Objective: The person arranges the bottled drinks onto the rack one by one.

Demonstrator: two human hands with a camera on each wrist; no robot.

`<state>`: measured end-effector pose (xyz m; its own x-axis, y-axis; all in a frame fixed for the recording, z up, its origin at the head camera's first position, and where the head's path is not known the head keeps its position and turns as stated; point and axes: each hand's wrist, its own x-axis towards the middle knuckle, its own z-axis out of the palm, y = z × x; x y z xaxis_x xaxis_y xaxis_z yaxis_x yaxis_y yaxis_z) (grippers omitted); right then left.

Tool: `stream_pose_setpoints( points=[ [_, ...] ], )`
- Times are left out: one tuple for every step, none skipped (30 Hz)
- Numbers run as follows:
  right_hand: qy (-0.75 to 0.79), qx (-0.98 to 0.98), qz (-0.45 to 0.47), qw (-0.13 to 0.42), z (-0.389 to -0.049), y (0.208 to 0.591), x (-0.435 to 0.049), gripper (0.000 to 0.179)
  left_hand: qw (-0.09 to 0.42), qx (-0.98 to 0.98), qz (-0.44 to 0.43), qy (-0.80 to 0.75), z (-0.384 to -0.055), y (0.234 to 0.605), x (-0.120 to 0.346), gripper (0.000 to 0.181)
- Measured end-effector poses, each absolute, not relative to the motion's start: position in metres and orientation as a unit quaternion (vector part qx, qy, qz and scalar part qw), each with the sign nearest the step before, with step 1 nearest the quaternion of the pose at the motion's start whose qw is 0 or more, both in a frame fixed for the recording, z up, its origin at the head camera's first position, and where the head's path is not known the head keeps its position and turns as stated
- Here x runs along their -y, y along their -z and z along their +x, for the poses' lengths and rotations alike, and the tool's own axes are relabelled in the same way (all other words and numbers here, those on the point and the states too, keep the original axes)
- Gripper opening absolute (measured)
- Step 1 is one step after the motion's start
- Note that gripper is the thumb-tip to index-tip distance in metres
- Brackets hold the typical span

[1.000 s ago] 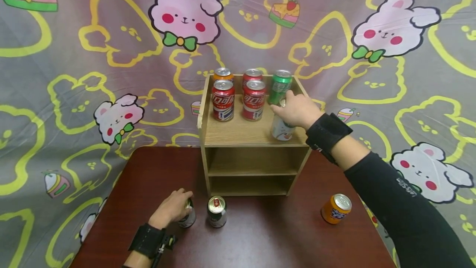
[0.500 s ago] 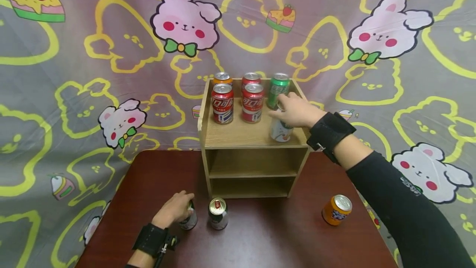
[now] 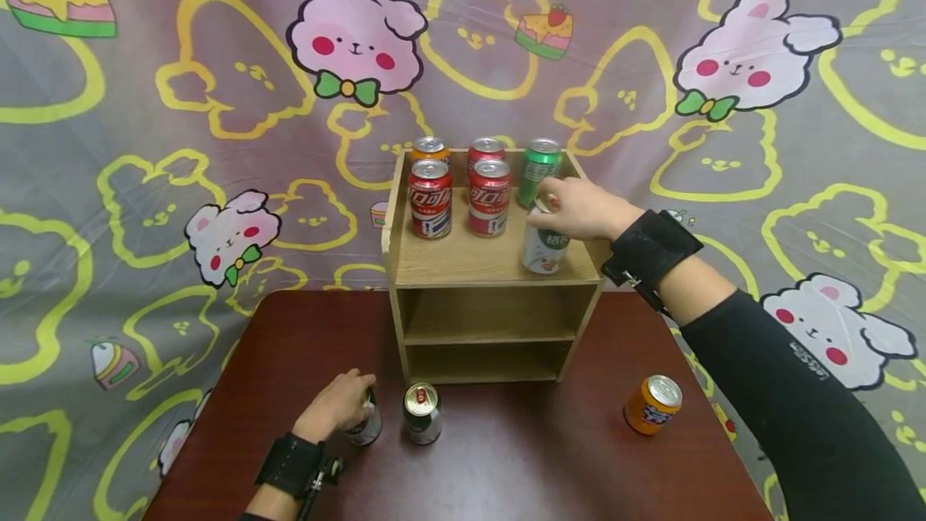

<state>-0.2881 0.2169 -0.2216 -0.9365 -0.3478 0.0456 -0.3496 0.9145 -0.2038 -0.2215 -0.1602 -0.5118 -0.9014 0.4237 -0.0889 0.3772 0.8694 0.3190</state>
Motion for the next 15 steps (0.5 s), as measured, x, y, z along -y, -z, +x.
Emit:
stream_pose_setpoints(
  points=[
    [-0.103,0.979,0.174,0.005,-0.2879,0.2218,-0.2159,0.051,0.080,-0.964,0.206,-0.149,-0.2213,0.5117,0.1600,0.044],
    [-0.103,0.979,0.173,0.007,-0.2877,0.2221,-0.2150,0.050,0.080,-0.964,0.204,-0.150,-0.2212,0.5117,0.1598,0.044],
    [-0.104,0.980,0.172,0.007,-0.2878,0.2227,-0.2143,0.049,0.082,-0.964,0.203,-0.151,-0.2211,0.5116,0.1596,0.043],
    [-0.105,0.980,0.171,0.007,-0.2879,0.2234,-0.2136,0.049,0.084,-0.964,0.201,-0.152,-0.2211,0.5117,0.1594,0.043],
    [-0.105,0.980,0.167,0.005,-0.2877,0.2239,-0.2129,0.049,0.086,-0.964,0.200,-0.154,-0.2210,0.5118,0.1592,0.043],
    [-0.106,0.980,0.167,0.005,-0.2879,0.2245,-0.2124,0.049,0.089,-0.964,0.198,-0.155,-0.2210,0.5118,0.1591,0.044],
    [-0.106,0.980,0.166,0.004,-0.2881,0.2250,-0.2118,0.048,0.091,-0.964,0.195,-0.157,-0.2210,0.5117,0.1589,0.044],
    [-0.106,0.980,0.165,0.005,-0.2880,0.2253,-0.2111,0.048,0.093,-0.964,0.194,-0.158,-0.2210,0.5115,0.1589,0.044],
    [-0.105,0.981,0.161,0.004,-0.2879,0.2254,-0.2103,0.049,0.096,-0.964,0.192,-0.159,-0.2210,0.5114,0.1589,0.044],
    [-0.105,0.982,0.158,0.002,-0.2875,0.2254,-0.2095,0.049,0.097,-0.964,0.190,-0.159,-0.2210,0.5113,0.1588,0.044],
    [-0.105,0.982,0.156,0.002,-0.2872,0.2254,-0.2087,0.049,0.099,-0.964,0.189,-0.159,-0.2209,0.5109,0.1587,0.044],
    [-0.105,0.982,0.155,0.003,-0.2873,0.2256,-0.2082,0.049,0.099,-0.964,0.187,-0.159,-0.2209,0.5105,0.1584,0.044],
    [-0.105,0.983,0.152,0.003,-0.2873,0.2260,-0.2079,0.049,0.098,-0.964,0.187,-0.161,-0.2208,0.5099,0.1580,0.044],
    [-0.106,0.983,0.148,0.003,-0.2873,0.2264,-0.2076,0.049,0.095,-0.964,0.188,-0.160,-0.2210,0.5095,0.1574,0.043],
    [-0.108,0.984,0.145,0.002,-0.2876,0.2270,-0.2075,0.049,0.091,-0.965,0.189,-0.160,-0.2211,0.5088,0.1567,0.043]
  ],
)
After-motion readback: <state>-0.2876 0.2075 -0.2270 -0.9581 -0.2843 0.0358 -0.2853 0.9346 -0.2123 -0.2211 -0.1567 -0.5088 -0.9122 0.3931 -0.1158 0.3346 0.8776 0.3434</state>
